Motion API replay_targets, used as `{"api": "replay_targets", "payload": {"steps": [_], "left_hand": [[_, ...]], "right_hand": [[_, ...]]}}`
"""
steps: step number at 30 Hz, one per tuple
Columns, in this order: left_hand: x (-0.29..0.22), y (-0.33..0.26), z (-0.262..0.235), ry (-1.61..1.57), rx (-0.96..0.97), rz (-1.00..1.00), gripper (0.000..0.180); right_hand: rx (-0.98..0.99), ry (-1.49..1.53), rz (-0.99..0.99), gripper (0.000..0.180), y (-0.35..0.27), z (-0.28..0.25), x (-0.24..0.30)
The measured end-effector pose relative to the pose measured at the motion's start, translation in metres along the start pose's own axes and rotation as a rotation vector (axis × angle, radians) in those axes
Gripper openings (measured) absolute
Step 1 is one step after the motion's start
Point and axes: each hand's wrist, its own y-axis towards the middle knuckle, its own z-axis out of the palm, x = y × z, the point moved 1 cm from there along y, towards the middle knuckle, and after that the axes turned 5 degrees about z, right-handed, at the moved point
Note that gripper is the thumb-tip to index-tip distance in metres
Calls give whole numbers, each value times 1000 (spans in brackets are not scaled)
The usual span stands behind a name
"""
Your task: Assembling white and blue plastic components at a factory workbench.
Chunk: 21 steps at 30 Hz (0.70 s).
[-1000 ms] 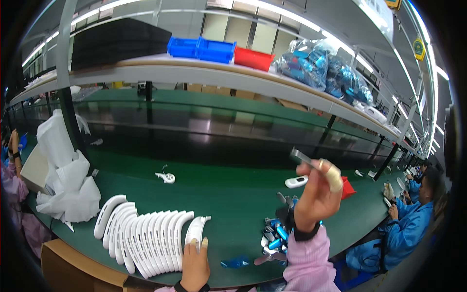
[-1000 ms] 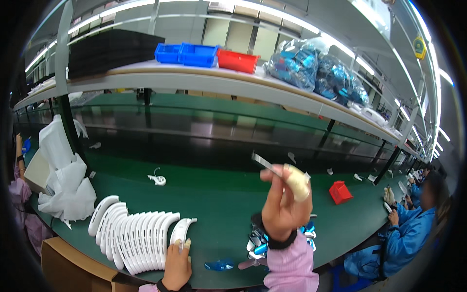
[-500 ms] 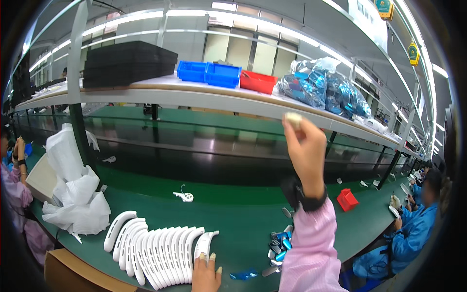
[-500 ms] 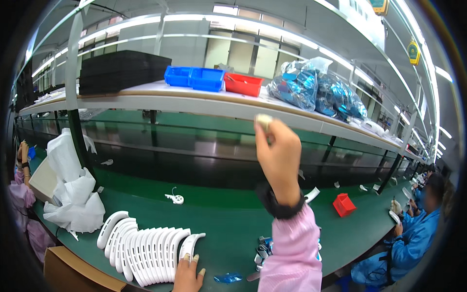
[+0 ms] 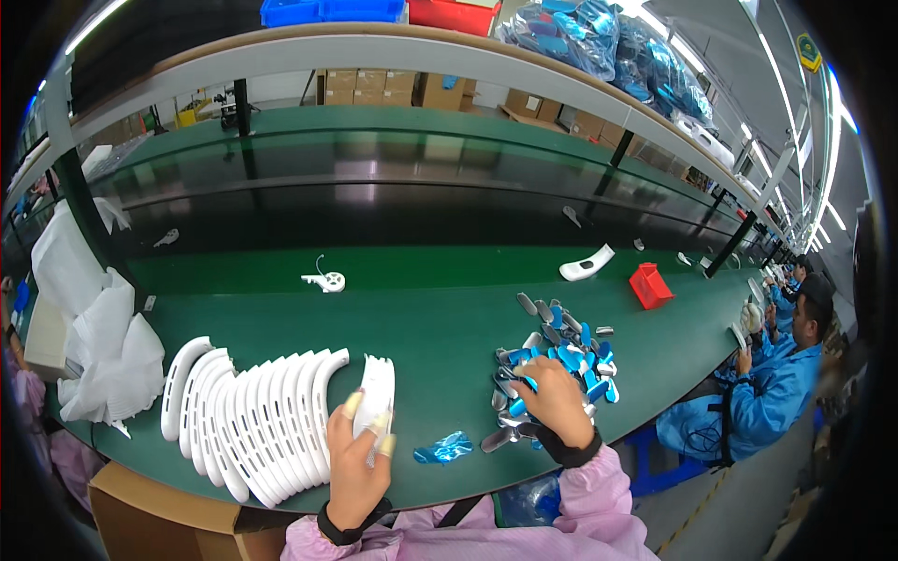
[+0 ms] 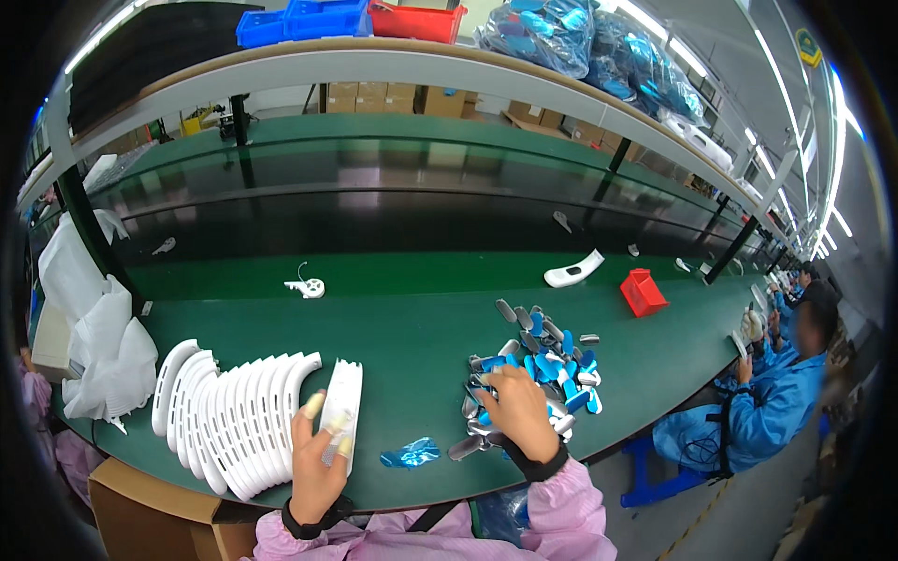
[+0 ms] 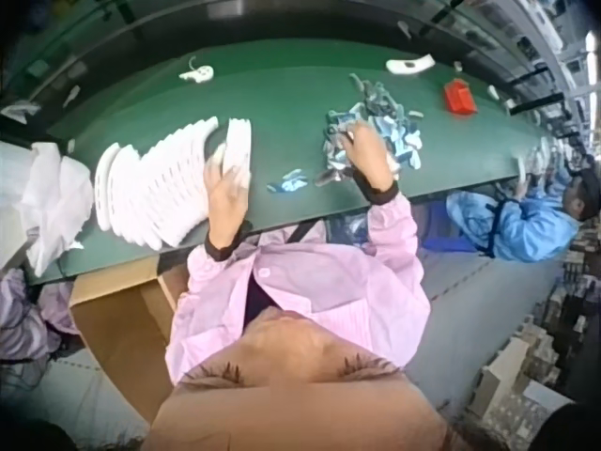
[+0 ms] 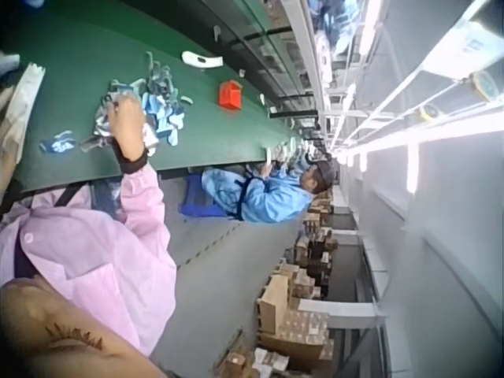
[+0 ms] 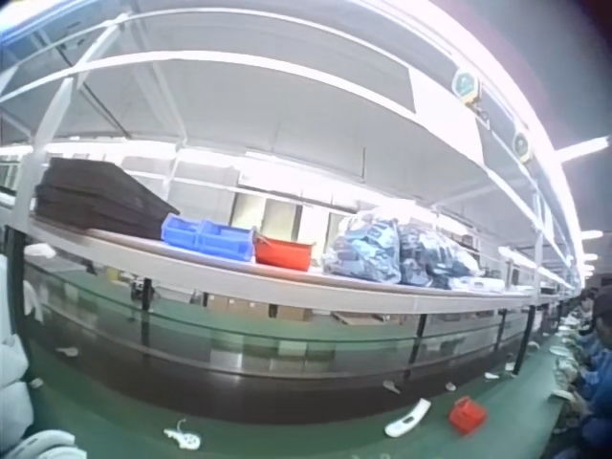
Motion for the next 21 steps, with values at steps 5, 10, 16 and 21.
{"api": "replay_targets", "payload": {"steps": [5,10,16,21], "left_hand": [[-7,-5,8,-29,100,-25,54],[-14,-10,18,-239,223,-72,46],[-12,-11,36,-936,335,-282,52],[-6,-10,33,-1257,381,-318,41]], "right_hand": [[78,-204,35,20,6,45,-10],[-12,-114,32,11,5,45,-7],[810,1237,352,7,-23,8,51],[1016,1543,411,17,-47,34,63]]}}
